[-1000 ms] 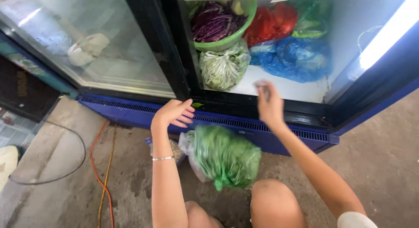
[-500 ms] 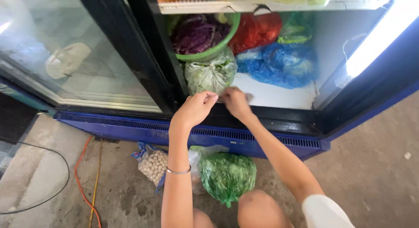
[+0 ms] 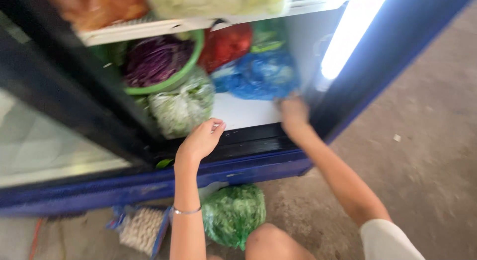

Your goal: Cleaning the interior shelves and bottom of a commercial refrigerator.

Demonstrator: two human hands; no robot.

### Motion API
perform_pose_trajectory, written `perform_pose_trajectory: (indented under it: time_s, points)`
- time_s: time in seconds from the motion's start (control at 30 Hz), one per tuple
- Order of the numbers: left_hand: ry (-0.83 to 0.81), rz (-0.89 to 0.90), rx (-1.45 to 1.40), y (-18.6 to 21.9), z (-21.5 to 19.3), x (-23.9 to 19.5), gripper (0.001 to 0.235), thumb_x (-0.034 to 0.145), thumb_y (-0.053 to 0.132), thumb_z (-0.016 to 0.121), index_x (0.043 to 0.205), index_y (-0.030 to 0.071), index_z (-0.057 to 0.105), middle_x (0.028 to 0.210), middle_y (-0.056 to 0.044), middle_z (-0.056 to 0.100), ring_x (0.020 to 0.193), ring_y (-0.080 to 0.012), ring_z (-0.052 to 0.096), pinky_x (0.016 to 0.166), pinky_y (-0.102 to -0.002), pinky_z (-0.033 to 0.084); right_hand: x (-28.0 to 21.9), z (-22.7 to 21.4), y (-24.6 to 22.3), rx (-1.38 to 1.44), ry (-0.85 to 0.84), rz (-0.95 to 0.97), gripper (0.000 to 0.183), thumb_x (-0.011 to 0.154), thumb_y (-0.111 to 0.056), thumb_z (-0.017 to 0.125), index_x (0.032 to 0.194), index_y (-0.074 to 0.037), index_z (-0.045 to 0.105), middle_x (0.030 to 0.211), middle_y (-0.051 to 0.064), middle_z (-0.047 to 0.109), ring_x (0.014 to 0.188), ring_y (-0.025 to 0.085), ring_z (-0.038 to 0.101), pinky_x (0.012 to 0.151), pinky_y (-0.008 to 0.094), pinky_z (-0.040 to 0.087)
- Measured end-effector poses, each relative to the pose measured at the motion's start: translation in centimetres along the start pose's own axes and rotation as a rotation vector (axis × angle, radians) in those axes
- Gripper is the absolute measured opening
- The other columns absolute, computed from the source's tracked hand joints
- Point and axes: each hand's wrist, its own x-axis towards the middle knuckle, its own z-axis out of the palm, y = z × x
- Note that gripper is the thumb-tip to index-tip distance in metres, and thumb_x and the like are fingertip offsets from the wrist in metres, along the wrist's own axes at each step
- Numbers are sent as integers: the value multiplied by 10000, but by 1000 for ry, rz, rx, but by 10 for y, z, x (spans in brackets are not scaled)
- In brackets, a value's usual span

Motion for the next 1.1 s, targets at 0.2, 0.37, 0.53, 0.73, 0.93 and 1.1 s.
perform_pose_trajectory:
  time_s: [0.2,0.37,0.53,0.73,0.93,1.1]
  points:
    - [-87,92,-25,40,63,38,475,972,378,574,1327,64,605,1280,-187,683,1150,-370,668,990,-424,503,-57,-50,-43,-65,193,-100,302,819,-108,635,1101,-163,728,1175,143,659,1016,311,668,806,479,568]
    - [-37,248,-48,47,105,62,494,980,362,593,1361,48,586,1351,-221,632,1260,-400,589,1056,-440,458,-75,-57,-29,201,259,-201,207,865,-127,642,1053,-126,727,1121,118,652,1052,322,660,809,428,563]
    - [-138,220,-26,40,113,66,482,973,369,588,1341,59,608,1369,-200,622,1286,-385,569,1075,-436,441,-66,-60,-2,169,297,-184,296,786,-79,664,1062,-142,753,1059,158,622,1017,357,639,853,457,550]
    - [-119,133,-26,20,91,67,475,974,375,588,1337,71,624,1349,-202,641,1266,-380,596,1069,-423,460,-27,-45,0,257,81,-72,264,838,-27,644,1033,-169,750,1068,160,650,995,368,669,815,456,555]
    - [-80,73,-51,11,71,68,503,972,401,572,1355,79,618,1357,-192,648,1256,-379,615,1059,-415,473,-13,-30,-13,9,258,-78,438,733,-37,682,1152,-164,690,1053,149,665,975,354,677,803,458,561]
    - [-96,38,-52,5,72,69,513,974,415,562,1365,87,616,1370,-183,645,1260,-372,615,1065,-410,465,2,-9,-12,5,335,-60,330,829,-140,676,1156,-175,702,1012,150,658,936,340,674,774,464,550]
